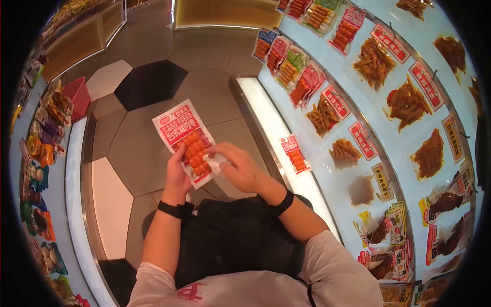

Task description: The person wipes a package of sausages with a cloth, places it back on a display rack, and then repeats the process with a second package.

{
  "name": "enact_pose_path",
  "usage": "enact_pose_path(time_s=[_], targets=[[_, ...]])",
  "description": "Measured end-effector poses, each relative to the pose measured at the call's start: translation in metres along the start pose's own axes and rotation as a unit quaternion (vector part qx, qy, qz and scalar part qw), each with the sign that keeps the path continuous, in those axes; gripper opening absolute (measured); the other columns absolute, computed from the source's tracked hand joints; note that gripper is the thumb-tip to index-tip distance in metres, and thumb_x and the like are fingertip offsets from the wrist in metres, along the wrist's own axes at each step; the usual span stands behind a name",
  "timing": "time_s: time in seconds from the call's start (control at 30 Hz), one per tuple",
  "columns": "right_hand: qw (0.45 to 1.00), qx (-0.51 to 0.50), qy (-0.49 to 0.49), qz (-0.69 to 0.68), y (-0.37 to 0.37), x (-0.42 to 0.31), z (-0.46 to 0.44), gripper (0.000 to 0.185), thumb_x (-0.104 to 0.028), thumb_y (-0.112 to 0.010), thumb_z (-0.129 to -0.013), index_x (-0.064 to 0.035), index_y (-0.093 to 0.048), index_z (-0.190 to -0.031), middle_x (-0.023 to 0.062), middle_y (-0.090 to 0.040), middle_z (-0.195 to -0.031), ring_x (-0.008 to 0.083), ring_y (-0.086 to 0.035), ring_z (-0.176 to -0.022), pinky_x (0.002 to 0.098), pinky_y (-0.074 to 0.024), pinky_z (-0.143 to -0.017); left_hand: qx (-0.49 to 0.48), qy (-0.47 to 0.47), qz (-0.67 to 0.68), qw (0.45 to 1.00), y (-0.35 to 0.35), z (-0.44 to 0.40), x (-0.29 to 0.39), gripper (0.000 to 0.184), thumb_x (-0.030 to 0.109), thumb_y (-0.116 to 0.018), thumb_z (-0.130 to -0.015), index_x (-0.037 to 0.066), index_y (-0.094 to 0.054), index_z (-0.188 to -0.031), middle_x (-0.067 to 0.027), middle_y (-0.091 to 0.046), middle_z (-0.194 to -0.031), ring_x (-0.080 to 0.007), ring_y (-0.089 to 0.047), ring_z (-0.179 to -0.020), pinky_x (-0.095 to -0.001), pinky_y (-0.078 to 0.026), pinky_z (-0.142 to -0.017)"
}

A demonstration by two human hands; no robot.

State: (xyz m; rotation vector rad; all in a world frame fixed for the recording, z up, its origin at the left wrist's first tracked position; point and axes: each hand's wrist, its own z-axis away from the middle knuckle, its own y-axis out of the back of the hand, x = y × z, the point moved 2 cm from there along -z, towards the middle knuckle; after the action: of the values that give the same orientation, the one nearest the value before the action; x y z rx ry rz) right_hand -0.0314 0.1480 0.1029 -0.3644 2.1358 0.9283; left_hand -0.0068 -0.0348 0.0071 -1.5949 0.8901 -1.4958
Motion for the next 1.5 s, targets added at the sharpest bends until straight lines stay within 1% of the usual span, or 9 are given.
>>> enact_pose_path(time_s=[0.1, 0.23, 0.3, 0.43, 0.63, 1.0, 1.13, 1.3, 1.5], targets=[[0.985, 0.114, -0.069, -0.114, 0.006, 0.031, -0.003, 0.045, 0.001, -0.036, -0.086, 0.0045, -0.048, -0.129, 0.0158, -0.055, -0.128, 0.0209, -0.052, -0.12, 0.033, -0.0398, -0.105, 0.005, 0.02, 0.004, 1.0, -0.004, 0.001, -0.004, 0.045, 0.03, -0.043, -0.104, -0.001, -0.048, -0.137, -0.0159, -0.058, -0.133, -0.0299, -0.059, -0.12, -0.0445, -0.047, -0.105], [0.959, 0.282, -0.001, 0.031, -0.009, 0.056, 0.005, 0.049, 0.006, -0.053, -0.085, -0.0013, -0.045, -0.133, 0.0191, -0.053, -0.131, 0.0248, -0.055, -0.118, 0.0336, -0.0457, -0.096, -0.022, 0.036, 0.05, 0.998, -0.021, 0.003, -0.009, 0.049, 0.036, -0.037, -0.106, -0.001, -0.048, -0.137, -0.0156, -0.057, -0.135, -0.0294, -0.058, -0.123, -0.044, -0.046, -0.106], [0.952, 0.304, -0.033, -0.031, -0.02, 0.067, 0.014, 0.047, 0.006, -0.057, -0.085, -0.0007, -0.049, -0.13, 0.0187, -0.056, -0.128, 0.0257, -0.057, -0.117, 0.0332, -0.047, -0.094, -0.012, 0.044, 0.022, 0.999, -0.018, 0.002, -0.013, 0.051, 0.038, -0.035, -0.106, 0.0, -0.047, -0.138, -0.0153, -0.056, -0.136, -0.0289, -0.057, -0.124, -0.0435, -0.046, -0.107], [0.943, 0.325, -0.047, 0.06, -0.022, 0.069, 0.022, 0.036, 0.007, -0.06, -0.081, 0.0001, -0.064, -0.117, 0.0157, -0.064, -0.111, 0.0288, -0.062, -0.104, 0.037, -0.0501, -0.088, 0.008, 0.057, -0.02, 0.998, -0.016, -0.001, -0.022, 0.052, 0.038, -0.032, -0.107, 0.0, -0.047, -0.138, -0.0144, -0.056, -0.137, -0.027, -0.057, -0.124, -0.0417, -0.045, -0.107], [0.929, 0.276, -0.007, 0.246, -0.053, 0.057, 0.022, 0.039, 0.002, -0.066, -0.079, -0.0011, -0.065, -0.118, 0.0143, -0.06, -0.114, 0.0319, -0.061, -0.098, 0.0413, -0.0503, -0.085, 0.048, 0.048, -0.179, 0.981, -0.011, 0.003, -0.045, 0.055, 0.044, -0.028, -0.107, 0.004, -0.048, -0.138, -0.0112, -0.056, -0.136, -0.0244, -0.054, -0.127, -0.0399, -0.043, -0.108], [0.964, 0.221, 0.062, 0.135, -0.049, 0.054, 0.021, 0.024, 0.0, -0.064, -0.081, -0.0002, -0.067, -0.105, 0.0132, -0.063, -0.107, 0.0317, -0.062, -0.095, 0.0403, -0.0513, -0.081, 0.031, 0.061, -0.276, 0.959, -0.004, 0.009, -0.046, 0.061, 0.054, -0.027, -0.106, 0.007, -0.046, -0.14, -0.0112, -0.056, -0.136, -0.0225, -0.057, -0.124, -0.0377, -0.045, -0.106], [0.954, 0.272, -0.061, 0.112, -0.027, 0.077, 0.021, 0.023, -0.001, -0.063, -0.081, -0.001, -0.067, -0.104, 0.0144, -0.062, -0.105, 0.0318, -0.063, -0.089, 0.0411, -0.052, -0.077, 0.076, 0.035, -0.262, 0.962, -0.025, 0.011, -0.047, 0.06, 0.048, -0.02, -0.108, 0.002, -0.048, -0.136, -0.0116, -0.059, -0.132, -0.0212, -0.057, -0.123, -0.0359, -0.047, -0.104], [0.967, 0.22, 0.038, 0.125, -0.041, 0.047, 0.024, 0.014, -0.002, -0.062, -0.085, -0.0005, -0.067, -0.097, 0.0116, -0.061, -0.097, 0.0312, -0.063, -0.088, 0.0395, -0.0517, -0.076, 0.048, 0.064, -0.345, 0.935, -0.009, 0.011, -0.044, 0.064, 0.05, -0.021, -0.107, 0.0, -0.05, -0.135, -0.0144, -0.06, -0.128, -0.0223, -0.061, -0.117, -0.0352, -0.049, -0.101], [0.951, 0.267, -0.033, 0.153, -0.026, 0.072, 0.022, 0.017, -0.003, -0.063, -0.081, -0.0015, -0.068, -0.097, 0.0103, -0.062, -0.098, 0.0294, -0.063, -0.088, 0.0383, -0.0514, -0.075, 0.081, 0.001, -0.38, 0.921, -0.025, 0.01, -0.05, 0.066, 0.053, -0.022, -0.107, -0.001, -0.053, -0.128, -0.0137, -0.063, -0.121, -0.0205, -0.063, -0.11, -0.0335, -0.052, -0.094]])
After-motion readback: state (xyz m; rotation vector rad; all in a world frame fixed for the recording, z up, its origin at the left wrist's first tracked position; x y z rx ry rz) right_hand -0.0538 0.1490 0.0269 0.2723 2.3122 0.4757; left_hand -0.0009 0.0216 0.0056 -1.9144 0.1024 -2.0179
